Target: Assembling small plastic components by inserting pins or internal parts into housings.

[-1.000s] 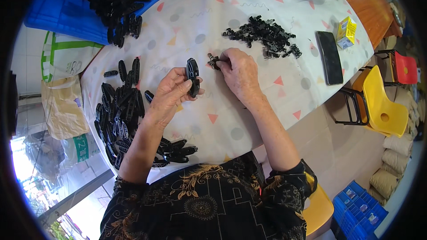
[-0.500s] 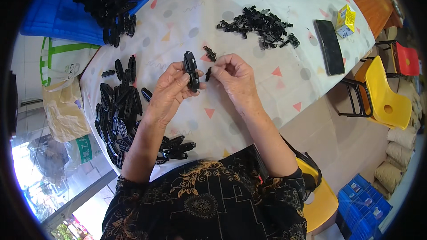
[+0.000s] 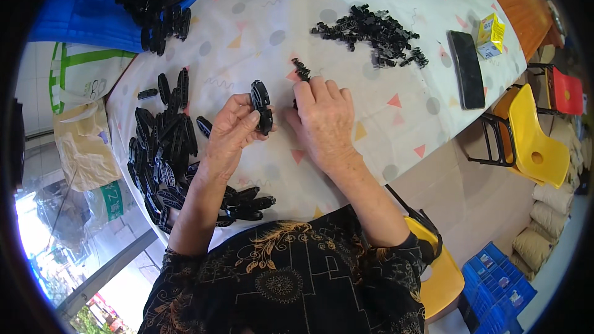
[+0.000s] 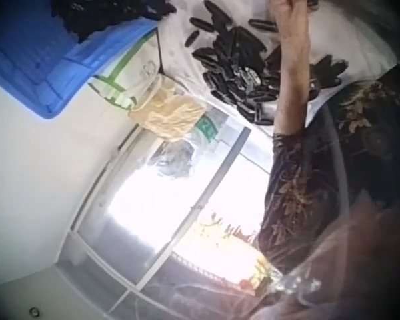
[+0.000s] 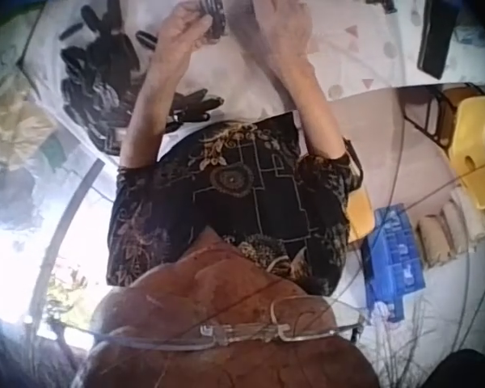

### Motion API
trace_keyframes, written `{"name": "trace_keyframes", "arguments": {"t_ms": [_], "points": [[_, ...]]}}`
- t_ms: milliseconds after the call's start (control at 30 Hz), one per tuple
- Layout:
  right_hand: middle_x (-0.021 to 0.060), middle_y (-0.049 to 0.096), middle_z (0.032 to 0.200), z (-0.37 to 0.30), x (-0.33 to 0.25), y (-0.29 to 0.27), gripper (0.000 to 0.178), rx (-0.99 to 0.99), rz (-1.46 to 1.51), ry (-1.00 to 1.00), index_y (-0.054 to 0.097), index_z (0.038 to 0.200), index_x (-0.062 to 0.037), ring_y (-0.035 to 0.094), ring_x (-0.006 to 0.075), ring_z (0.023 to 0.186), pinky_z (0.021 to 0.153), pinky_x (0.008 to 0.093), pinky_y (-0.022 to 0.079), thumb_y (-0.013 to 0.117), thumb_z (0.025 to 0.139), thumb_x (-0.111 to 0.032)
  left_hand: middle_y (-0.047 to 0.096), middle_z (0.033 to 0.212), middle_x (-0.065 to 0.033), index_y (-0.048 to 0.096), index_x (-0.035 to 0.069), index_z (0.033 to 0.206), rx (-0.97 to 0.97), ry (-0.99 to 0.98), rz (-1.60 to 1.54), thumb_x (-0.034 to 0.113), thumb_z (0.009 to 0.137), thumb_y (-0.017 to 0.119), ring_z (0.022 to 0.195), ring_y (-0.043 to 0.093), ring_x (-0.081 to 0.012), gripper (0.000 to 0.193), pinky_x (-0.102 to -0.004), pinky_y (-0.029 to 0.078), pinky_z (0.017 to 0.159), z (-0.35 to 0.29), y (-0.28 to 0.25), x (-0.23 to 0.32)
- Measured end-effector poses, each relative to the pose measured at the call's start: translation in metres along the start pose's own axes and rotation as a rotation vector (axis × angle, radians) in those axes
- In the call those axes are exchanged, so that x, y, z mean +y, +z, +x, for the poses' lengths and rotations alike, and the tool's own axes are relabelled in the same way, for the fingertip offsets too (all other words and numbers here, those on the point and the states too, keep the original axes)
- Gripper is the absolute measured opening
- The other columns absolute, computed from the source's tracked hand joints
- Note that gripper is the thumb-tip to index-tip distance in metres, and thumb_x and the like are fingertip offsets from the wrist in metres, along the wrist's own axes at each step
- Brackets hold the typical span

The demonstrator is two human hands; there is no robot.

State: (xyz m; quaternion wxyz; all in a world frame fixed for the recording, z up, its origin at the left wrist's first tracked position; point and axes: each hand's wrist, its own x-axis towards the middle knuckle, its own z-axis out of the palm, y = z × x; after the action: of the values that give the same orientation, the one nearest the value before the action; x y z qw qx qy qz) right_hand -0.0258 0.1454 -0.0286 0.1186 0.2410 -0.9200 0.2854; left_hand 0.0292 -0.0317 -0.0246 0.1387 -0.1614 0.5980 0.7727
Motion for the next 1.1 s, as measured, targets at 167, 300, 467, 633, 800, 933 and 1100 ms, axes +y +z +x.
{"name": "trace_keyframes", "arguments": {"t_ms": [167,300,467,633,800,933,1100], "points": [[0.0088,0.053,0.082,-0.007,0.005,0.012,0.024,-0.142,-0.08,-0.014,0.054,0.088,-0.0043,0.058,0.0268,0.081,0.066,0.038,0.049,0.068,0.069,-0.003,0.063,0.107,-0.0101,0.047,0.003,0.117,0.027,-0.004,0.008,0.011,0.095,0.051,0.087,0.062,-0.0138,0.023,-0.0249,0.049,0.073,-0.001,-0.002,-0.003],[0.009,0.053,0.082,-0.004,0.004,0.004,0.022,-0.174,-0.072,-0.069,0.055,0.087,-0.0043,0.059,0.0279,0.079,0.067,0.0376,0.051,0.066,0.07,0.0,0.063,0.107,-0.0098,0.048,0.003,0.117,0.025,-0.004,0.026,0.011,0.095,0.051,0.087,0.062,-0.0137,0.023,-0.025,0.049,0.073,-0.002,0.001,-0.001],[0.0092,0.059,0.082,-0.003,0.009,-0.001,0.022,-0.151,0.032,-0.036,0.055,0.091,-0.0031,0.062,0.0245,0.08,0.066,0.0353,0.052,0.066,0.073,0.002,0.064,0.106,-0.0106,0.048,0.003,0.117,-0.002,-0.001,0.026,0.012,0.095,0.051,0.088,0.063,-0.0144,0.024,-0.0256,0.049,0.073,-0.003,0.007,-0.001],[0.0079,0.066,0.084,-0.017,0.02,-0.01,0.021,-0.139,1.033,0.555,0.057,0.1,-0.0028,0.066,0.0155,0.078,0.067,0.0286,0.053,0.068,0.082,-0.003,0.063,0.108,-0.0122,0.047,0.003,0.118,-0.049,0.002,0.017,0.012,0.096,0.051,0.09,0.064,-0.0168,0.025,-0.0268,0.049,0.074,-0.01,0.014,0.007],[0.0078,0.067,0.086,-0.032,0.019,-0.015,0.018,-0.156,1.708,0.825,0.059,0.101,-0.0033,0.066,0.0147,0.078,0.068,0.0255,0.054,0.067,0.085,-0.004,0.062,0.109,-0.0127,0.045,0.003,0.119,-0.084,-0.004,0.016,0.012,0.096,0.049,0.09,0.064,-0.0173,0.025,-0.0275,0.049,0.076,-0.014,0.026,0.012],[0.0091,0.066,0.086,-0.036,0.015,-0.013,0.014,-0.152,1.804,0.834,0.06,0.098,-0.0029,0.066,0.0154,0.078,0.069,0.0246,0.054,0.066,0.086,-0.004,0.062,0.109,-0.0126,0.045,0.002,0.119,-0.109,-0.011,0.025,0.012,0.097,0.048,0.09,0.063,-0.0161,0.024,-0.0278,0.049,0.076,-0.013,0.029,0.011],[0.0098,0.066,0.088,-0.037,0.013,-0.01,0.011,-0.169,1.836,0.828,0.06,0.097,-0.0023,0.066,0.0156,0.077,0.067,0.0249,0.054,0.064,0.087,-0.003,0.062,0.108,-0.0115,0.045,0.003,0.119,-0.1,-0.007,0.031,0.011,0.097,0.047,0.091,0.063,-0.0154,0.024,-0.0278,0.049,0.076,-0.015,0.028,0.01]]}}
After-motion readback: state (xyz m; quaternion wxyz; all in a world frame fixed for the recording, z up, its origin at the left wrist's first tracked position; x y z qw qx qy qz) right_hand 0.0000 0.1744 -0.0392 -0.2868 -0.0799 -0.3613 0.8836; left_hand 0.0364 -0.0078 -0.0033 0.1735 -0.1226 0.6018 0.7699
